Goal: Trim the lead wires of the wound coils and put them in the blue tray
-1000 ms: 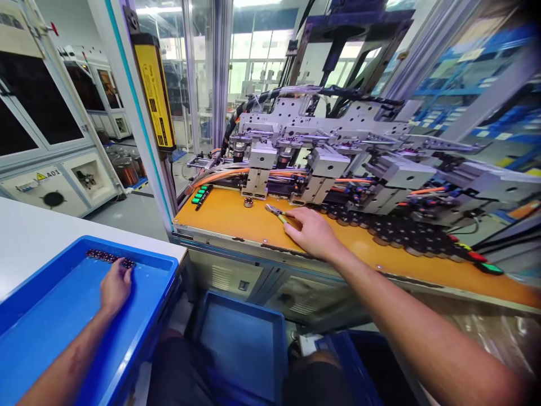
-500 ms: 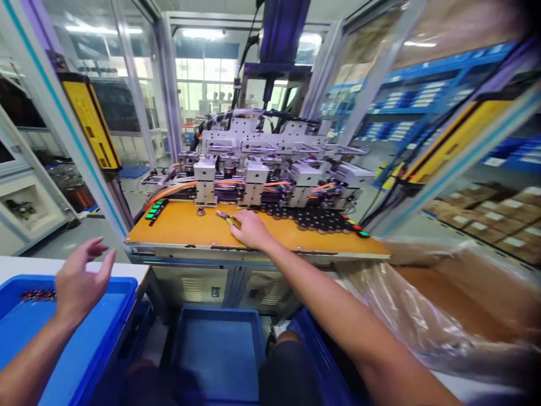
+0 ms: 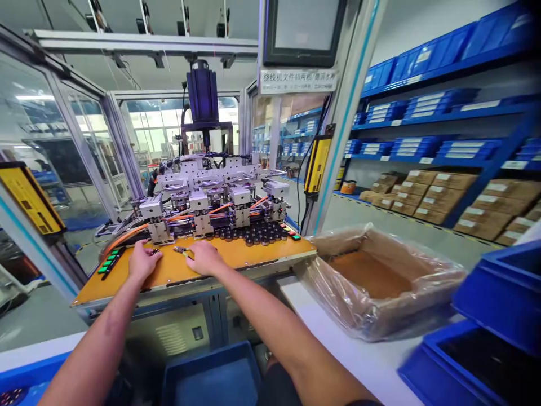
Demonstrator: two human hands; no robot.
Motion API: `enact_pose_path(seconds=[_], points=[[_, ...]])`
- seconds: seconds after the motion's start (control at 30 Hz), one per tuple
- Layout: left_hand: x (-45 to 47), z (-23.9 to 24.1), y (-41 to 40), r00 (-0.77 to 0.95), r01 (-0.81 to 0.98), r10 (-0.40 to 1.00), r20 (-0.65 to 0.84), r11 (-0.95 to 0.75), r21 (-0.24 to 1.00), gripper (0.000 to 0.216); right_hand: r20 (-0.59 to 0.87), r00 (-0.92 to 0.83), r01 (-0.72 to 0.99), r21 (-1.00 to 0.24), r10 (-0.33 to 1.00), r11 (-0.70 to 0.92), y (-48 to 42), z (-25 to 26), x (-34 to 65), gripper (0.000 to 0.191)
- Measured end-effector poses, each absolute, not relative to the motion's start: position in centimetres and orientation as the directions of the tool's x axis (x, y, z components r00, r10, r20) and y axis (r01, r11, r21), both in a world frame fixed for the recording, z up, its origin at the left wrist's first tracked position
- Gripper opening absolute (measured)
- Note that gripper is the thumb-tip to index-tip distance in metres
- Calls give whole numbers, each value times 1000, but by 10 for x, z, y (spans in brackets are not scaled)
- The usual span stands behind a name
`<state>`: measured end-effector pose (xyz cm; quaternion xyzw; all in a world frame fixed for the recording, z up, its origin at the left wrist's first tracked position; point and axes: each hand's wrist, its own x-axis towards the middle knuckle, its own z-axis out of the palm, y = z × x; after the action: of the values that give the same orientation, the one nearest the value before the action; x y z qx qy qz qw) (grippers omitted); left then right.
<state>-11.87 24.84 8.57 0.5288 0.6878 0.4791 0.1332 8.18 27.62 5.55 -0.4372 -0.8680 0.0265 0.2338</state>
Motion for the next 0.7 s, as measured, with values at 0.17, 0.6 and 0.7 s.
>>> enact_pose_path(seconds=[0.17,0.6,0.7], points=[[-107,71,153,-391,412,841,373,-203,888,60,454,-504,664,-340,735,666,275,65,86,31],[-36,12,-38,-540,335,752,377,-219,916,54,563,-803,131,-151,194,980,57,46,135,22],[-35,10,-37,-507,208,827,244,-157,965,55,502,-821,155,-261,271,953,44,36,144,24]])
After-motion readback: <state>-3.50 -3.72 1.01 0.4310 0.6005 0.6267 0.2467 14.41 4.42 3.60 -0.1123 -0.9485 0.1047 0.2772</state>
